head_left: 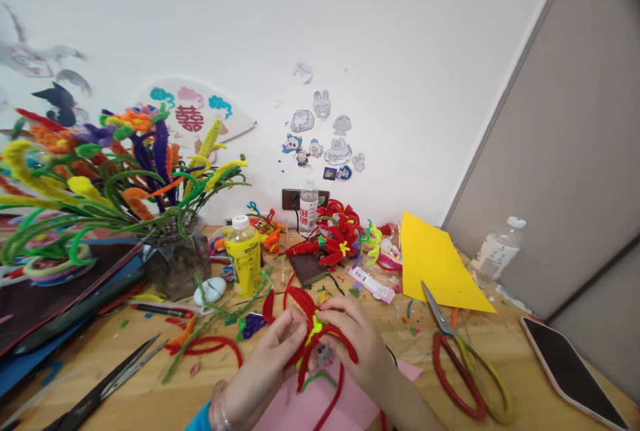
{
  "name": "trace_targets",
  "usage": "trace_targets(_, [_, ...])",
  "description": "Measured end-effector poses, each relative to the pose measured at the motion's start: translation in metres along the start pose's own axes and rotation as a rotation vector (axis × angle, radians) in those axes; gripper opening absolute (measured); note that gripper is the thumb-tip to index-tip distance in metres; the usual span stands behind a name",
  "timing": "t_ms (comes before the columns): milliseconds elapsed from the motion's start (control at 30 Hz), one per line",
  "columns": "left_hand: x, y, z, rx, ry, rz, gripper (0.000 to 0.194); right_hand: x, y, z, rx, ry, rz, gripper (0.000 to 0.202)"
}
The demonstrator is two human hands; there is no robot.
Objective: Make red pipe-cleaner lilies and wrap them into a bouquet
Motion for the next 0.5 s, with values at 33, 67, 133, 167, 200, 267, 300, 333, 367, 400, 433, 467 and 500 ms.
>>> trace_targets(33, [0.0003,0.0001,-0.0008,0.003,0.004,0.002,0.011,0.0009,-0.0001,0.0004,-0.005,0.014,0.002,0.023])
trace_targets(67, [0.0005,0.0003,-0.0011,0.003,0.01,0.003,0.011,0.0018,-0.0002,0.0009,-0.01,0.025,0.005,0.023])
trace_targets(133, [0.0003,0.0004,-0.0017,0.005,0.02,0.002,0.012,0.0036,-0.0003,0.002,-0.023,0.039,0.016,0.023])
trace_targets(167, [0.0,0.0004,-0.0016,0.004,0.023,0.0,0.013,0.0044,-0.0003,0.0022,-0.028,0.046,0.022,0.023])
trace_targets(200, [-0.0002,0.0004,-0.0011,0.001,0.023,-0.001,0.013,0.0052,-0.0001,0.0024,-0.033,0.056,0.031,0.025])
trace_targets(267, [-0.0004,0.0006,0.0012,-0.018,0.018,0.003,0.015,0.0053,0.0007,0.0016,-0.035,0.08,0.042,0.029])
trace_targets(300, [-0.0003,0.0008,0.0024,-0.029,0.013,0.008,0.015,0.0048,0.0013,0.0009,-0.034,0.092,0.047,0.032])
trace_targets(333, [0.0,0.001,0.0034,-0.037,0.008,0.014,0.016,0.0039,0.0019,0.0001,-0.032,0.102,0.048,0.033])
trace_targets(367, [0.0004,0.0012,0.0037,-0.039,0.006,0.019,0.017,0.0027,0.0024,-0.001,-0.028,0.108,0.048,0.034])
trace_targets(400, [0.0011,0.0014,0.0036,-0.037,0.005,0.025,0.017,0.0012,0.0027,-0.0023,-0.02,0.112,0.045,0.035])
trace_targets(433, [0.0016,0.0015,0.0033,-0.034,0.006,0.026,0.017,-0.0005,0.0029,-0.0038,-0.01,0.117,0.039,0.035])
trace_targets(467, [0.0018,0.0015,0.003,-0.029,0.007,0.022,0.017,-0.0021,0.0028,-0.0052,0.001,0.121,0.034,0.035])
trace_targets(500, [0.0018,0.0013,0.0027,-0.024,0.006,0.014,0.016,-0.0032,0.0025,-0.0065,0.01,0.124,0.029,0.035])
Point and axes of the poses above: each hand's wrist, its own y-axis away from the middle knuckle, its own z-axis out of the back of the hand, x = y × z, the point moved 10 cm from there along -y, towards the middle knuckle, and after that the axes turned 7 degrees about x, right-handed, at the moved point
